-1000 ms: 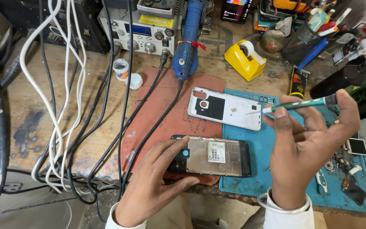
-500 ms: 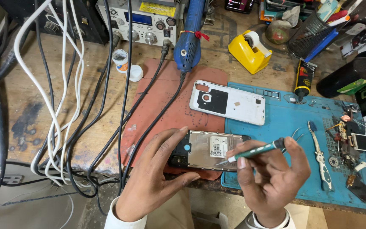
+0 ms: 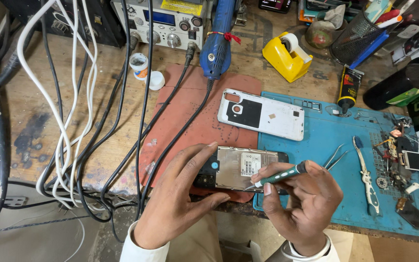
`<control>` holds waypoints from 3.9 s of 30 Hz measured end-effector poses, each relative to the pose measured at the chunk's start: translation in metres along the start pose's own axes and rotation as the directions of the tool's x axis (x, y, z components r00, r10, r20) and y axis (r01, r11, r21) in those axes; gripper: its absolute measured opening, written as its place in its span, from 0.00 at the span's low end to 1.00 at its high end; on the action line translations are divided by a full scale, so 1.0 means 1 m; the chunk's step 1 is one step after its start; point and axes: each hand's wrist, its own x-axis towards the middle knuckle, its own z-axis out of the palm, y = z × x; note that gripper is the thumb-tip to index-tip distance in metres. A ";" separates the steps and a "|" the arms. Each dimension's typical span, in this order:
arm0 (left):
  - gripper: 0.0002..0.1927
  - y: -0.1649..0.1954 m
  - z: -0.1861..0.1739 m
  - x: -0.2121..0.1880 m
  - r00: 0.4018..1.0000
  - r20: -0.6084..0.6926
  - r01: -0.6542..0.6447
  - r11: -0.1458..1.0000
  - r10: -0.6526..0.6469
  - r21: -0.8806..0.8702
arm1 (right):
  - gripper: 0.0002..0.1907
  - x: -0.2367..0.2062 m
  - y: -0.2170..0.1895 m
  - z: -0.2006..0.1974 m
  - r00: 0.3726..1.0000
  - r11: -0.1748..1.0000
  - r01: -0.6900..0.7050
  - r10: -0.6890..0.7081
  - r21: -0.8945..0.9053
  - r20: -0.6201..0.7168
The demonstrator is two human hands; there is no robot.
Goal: The person works on a disassembled smartphone at a repair bench. They use a screwdriver to unscrew and pry components from the phone body, remove the battery and set it aside, then use tweezers to handle and adjust internal parts of the phone.
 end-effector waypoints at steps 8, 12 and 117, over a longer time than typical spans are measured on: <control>0.42 0.001 0.001 0.001 1.000 -0.011 -0.002 1.000 0.002 0.015 | 0.44 -0.002 0.002 -0.001 1.000 1.000 0.009 -0.009 0.006 0.024; 0.43 0.001 0.001 0.001 1.000 -0.011 0.009 1.000 -0.009 0.008 | 0.44 -0.004 0.006 -0.002 0.999 1.000 0.020 -0.020 0.009 0.033; 0.32 0.003 0.008 0.003 0.998 -0.052 -0.033 0.991 0.040 0.129 | 0.37 0.004 -0.014 0.003 0.998 0.996 -0.055 0.056 -0.063 0.023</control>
